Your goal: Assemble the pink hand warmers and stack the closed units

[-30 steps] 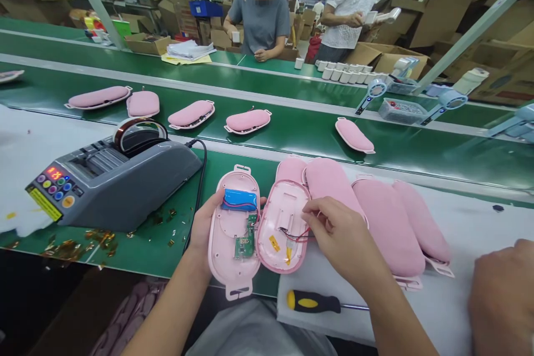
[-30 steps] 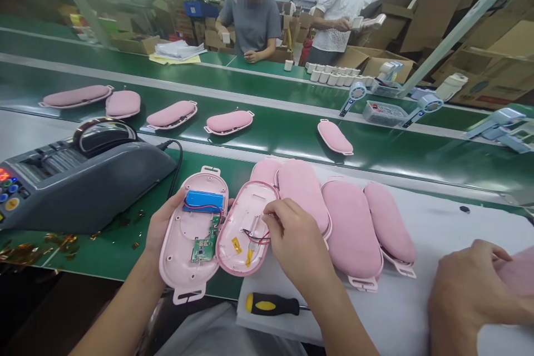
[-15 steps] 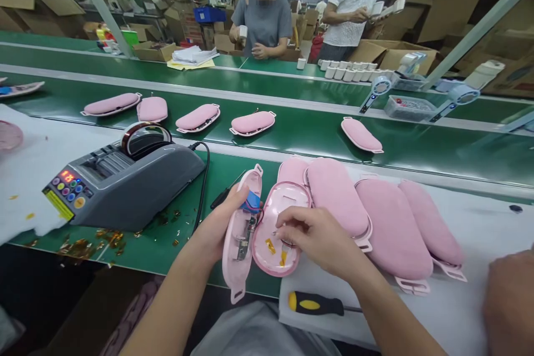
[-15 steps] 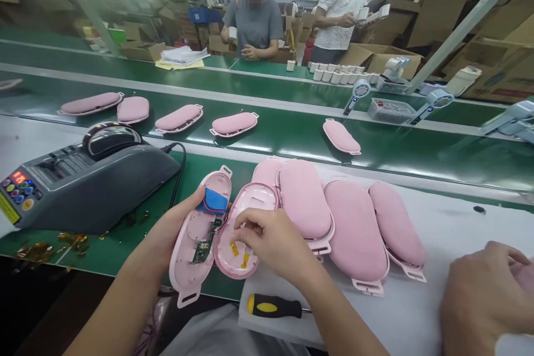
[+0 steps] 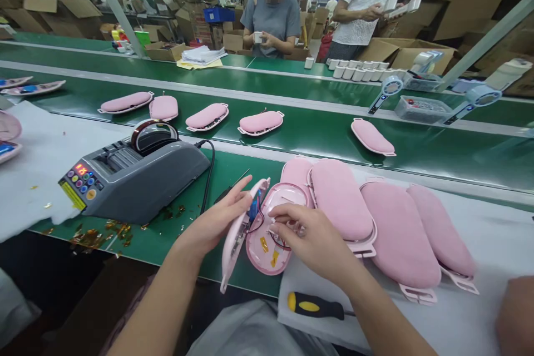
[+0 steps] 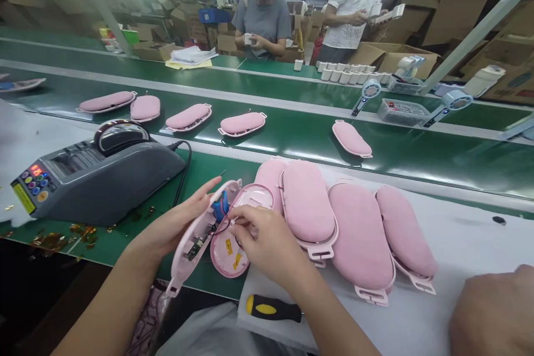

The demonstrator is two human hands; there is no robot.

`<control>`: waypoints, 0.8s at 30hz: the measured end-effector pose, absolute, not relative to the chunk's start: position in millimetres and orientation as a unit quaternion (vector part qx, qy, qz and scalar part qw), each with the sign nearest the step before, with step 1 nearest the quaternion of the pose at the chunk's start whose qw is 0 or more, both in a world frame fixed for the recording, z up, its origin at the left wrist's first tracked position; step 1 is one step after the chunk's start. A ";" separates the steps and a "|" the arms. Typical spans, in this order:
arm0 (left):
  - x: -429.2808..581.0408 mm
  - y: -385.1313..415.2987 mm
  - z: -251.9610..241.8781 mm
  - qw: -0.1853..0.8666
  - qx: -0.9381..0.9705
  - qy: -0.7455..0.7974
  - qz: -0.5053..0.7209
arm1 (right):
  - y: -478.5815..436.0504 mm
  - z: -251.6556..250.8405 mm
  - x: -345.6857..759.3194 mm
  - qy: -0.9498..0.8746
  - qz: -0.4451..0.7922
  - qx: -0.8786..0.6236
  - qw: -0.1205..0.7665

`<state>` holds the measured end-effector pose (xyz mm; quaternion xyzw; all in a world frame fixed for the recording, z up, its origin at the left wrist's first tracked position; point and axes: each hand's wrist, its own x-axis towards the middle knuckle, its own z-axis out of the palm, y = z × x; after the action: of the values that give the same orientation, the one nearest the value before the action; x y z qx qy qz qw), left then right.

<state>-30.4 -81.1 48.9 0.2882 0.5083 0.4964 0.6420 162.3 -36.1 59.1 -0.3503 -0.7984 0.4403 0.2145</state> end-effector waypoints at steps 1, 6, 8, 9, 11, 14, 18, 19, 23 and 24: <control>-28.0 -79.0 50.2 0.622 0.309 0.549 0.466 | -38.7 59.8 163.9 -0.824 0.394 -0.336 0.228; -21.7 -70.8 49.0 0.516 0.383 0.664 0.381 | -60.4 55.9 207.2 -0.912 0.170 -0.308 0.212; -22.2 -71.2 45.6 0.512 0.363 0.677 0.385 | -69.1 48.0 226.7 -0.913 0.142 -0.342 0.171; -22.6 -72.2 44.1 0.518 0.349 0.678 0.388 | -72.2 43.1 232.3 -0.909 0.128 -0.363 0.161; -22.7 -75.0 42.2 0.529 0.340 0.672 0.391 | -74.6 32.7 232.0 -0.902 0.081 -0.394 0.158; -20.0 -78.9 41.9 0.523 0.365 0.662 0.394 | -68.0 20.3 208.2 -0.916 -0.021 -0.366 0.163; -17.9 -81.3 40.8 0.549 0.359 0.629 0.418 | -48.0 18.4 169.2 -0.937 -0.065 -0.289 0.183; -20.6 -82.0 40.6 0.560 0.352 0.620 0.422 | -43.3 22.5 162.9 -0.943 -0.052 -0.266 0.193; -49.3 -89.1 45.6 0.611 0.332 0.549 0.464 | -32.2 62.3 151.8 -0.942 0.115 -0.205 0.238; -58.0 -92.0 48.6 0.620 0.330 0.524 0.481 | -31.7 75.7 150.6 -0.923 0.192 -0.229 0.243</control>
<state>-58.0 -92.0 48.6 0.3300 0.5243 0.4812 0.6202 150.6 -31.7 75.7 -0.2289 -0.9228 0.1920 0.2431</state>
